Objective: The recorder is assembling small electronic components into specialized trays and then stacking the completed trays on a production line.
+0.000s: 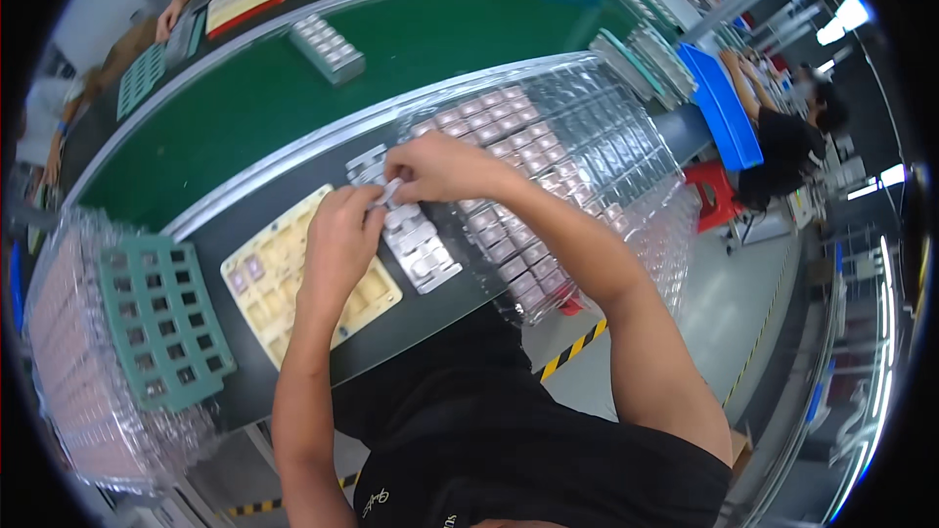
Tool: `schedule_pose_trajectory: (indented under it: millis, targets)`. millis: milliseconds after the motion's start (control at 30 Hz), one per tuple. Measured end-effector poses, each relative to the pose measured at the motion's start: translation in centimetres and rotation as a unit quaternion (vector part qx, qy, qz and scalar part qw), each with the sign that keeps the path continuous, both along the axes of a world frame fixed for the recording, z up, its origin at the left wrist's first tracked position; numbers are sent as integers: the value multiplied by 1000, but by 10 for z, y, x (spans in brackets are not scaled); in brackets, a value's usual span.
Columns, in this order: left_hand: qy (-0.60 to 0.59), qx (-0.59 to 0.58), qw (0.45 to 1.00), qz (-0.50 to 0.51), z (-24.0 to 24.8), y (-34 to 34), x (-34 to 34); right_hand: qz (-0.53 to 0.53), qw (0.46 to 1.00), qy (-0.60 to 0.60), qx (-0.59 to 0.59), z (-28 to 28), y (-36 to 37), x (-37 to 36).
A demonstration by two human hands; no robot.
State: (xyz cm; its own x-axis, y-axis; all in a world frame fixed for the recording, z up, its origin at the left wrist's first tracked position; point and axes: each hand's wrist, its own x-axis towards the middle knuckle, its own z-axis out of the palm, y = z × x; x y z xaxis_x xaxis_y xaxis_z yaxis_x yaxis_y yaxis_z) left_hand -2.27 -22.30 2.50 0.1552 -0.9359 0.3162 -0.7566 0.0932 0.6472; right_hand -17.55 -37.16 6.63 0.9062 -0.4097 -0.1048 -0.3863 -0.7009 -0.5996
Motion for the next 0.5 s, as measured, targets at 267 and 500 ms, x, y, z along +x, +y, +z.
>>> schedule_pose_trajectory:
  millis: [267, 500]
  targets:
    - [24, 29, 999, 16, -5, -12, 8, -60, 992, -93, -52, 4, -21, -9]
    - [99, -38, 990, 97, 14, 21, 38, -101, 980, -148, 84, 10, 2, 6]
